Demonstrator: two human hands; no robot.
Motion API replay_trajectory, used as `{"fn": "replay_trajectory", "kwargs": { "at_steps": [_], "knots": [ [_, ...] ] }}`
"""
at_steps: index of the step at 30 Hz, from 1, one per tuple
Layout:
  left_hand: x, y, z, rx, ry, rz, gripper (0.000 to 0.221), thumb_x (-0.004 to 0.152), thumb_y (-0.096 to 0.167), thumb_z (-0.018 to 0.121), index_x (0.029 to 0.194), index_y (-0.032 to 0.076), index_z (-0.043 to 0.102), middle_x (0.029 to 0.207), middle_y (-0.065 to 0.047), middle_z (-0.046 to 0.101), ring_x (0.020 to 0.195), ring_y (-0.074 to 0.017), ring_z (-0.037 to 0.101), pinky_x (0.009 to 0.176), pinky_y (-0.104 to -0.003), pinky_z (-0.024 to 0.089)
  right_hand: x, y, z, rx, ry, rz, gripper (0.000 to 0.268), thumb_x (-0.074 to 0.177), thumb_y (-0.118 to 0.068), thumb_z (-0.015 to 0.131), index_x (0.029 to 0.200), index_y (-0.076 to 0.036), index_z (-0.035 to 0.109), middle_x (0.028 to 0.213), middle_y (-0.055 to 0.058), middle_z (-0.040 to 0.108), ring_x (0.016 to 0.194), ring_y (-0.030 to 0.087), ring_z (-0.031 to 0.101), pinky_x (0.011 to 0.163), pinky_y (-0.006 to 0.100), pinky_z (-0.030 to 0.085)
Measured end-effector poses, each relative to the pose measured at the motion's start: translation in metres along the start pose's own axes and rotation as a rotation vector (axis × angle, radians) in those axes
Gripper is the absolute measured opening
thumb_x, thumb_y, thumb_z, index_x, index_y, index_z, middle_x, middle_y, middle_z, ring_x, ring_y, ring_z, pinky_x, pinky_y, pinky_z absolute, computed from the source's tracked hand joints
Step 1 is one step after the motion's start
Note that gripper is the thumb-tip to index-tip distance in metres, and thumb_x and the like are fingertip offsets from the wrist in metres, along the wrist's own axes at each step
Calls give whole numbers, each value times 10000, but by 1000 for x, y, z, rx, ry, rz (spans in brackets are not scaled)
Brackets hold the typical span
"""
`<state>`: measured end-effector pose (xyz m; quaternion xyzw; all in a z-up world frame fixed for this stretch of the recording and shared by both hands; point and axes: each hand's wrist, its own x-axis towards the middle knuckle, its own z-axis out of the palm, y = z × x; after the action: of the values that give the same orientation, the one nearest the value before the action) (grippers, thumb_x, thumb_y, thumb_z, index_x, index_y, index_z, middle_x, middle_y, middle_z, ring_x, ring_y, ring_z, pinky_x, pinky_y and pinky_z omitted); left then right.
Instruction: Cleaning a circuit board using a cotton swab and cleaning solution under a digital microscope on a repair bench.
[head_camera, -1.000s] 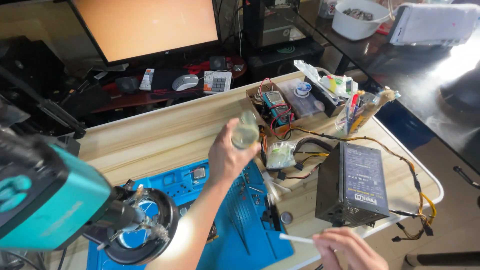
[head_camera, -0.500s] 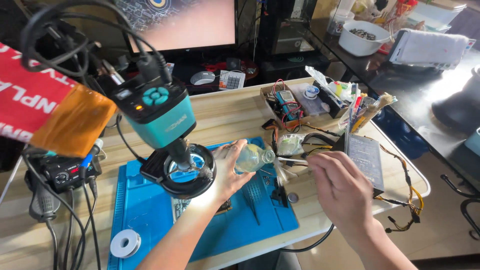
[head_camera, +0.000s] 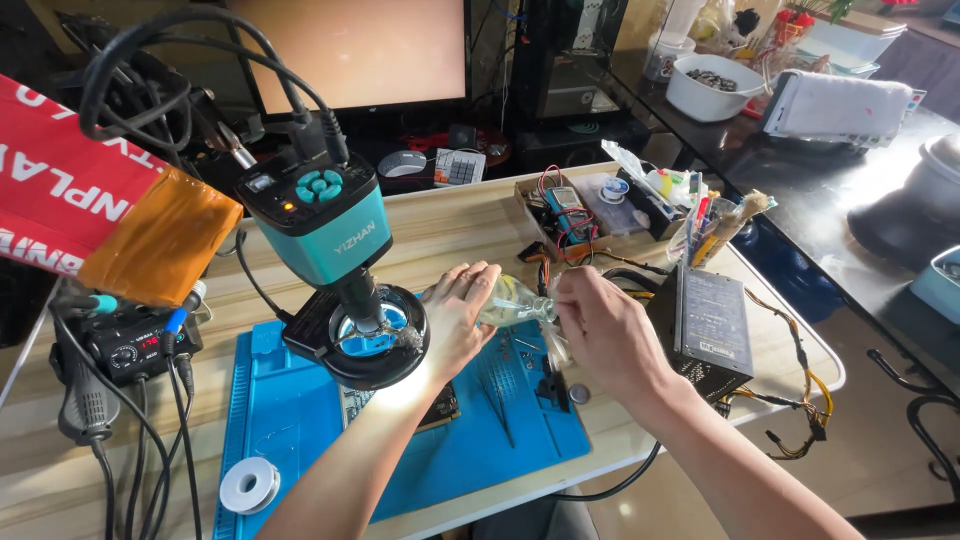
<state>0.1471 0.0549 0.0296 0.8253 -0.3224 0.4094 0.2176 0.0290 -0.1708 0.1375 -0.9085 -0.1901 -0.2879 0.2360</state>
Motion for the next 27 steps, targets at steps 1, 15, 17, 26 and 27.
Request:
{"fn": "replay_trajectory", "kwargs": {
  "at_steps": [1, 15, 17, 26, 27],
  "knots": [
    [0, -3, 0, 22, -79, 8, 793, 751, 375, 882, 1497, 215, 667, 1380, -55, 751, 1315, -274, 705, 983, -451, 643, -1, -3, 0, 25, -14, 132, 201, 985, -76, 721, 1145, -49, 601, 859, 204, 690, 802, 471, 741, 684, 584, 604],
    [1, -13, 4, 141, -346, 12, 714, 928, 309, 694, 1612, 195, 523, 1520, -90, 654, 1463, -294, 601, 1126, -484, 545, 2, 20, 33, 69, -41, 462, 289, 935, -136, 779, 1081, -150, 530, 774, 169, 706, 757, 451, 754, 666, 567, 585],
    [0, -16, 9, 183, -348, 24, 754, 900, 340, 731, 1608, 199, 513, 1532, -80, 634, 1472, -287, 587, 1132, -489, 548, 2, 24, 40, 48, -54, 494, 301, 922, -128, 784, 1096, -163, 541, 800, 144, 744, 788, 432, 783, 689, 560, 612],
    [9, -29, 47, 94, -270, -17, 920, 755, 287, 883, 1609, 171, 560, 1489, -97, 686, 1421, -308, 643, 1101, -455, 567, 26, 29, 35, 43, -27, 531, 339, 885, -102, 761, 1150, -132, 551, 851, 164, 786, 848, 465, 784, 724, 612, 595],
    [14, -29, 49, 92, -273, -17, 920, 755, 287, 883, 1609, 171, 560, 1489, -97, 686, 1421, -308, 643, 1101, -455, 567, 25, 33, 32, 43, -29, 534, 339, 885, -102, 761, 1150, -132, 551, 851, 164, 786, 848, 465, 784, 724, 612, 595]
  ]
}}
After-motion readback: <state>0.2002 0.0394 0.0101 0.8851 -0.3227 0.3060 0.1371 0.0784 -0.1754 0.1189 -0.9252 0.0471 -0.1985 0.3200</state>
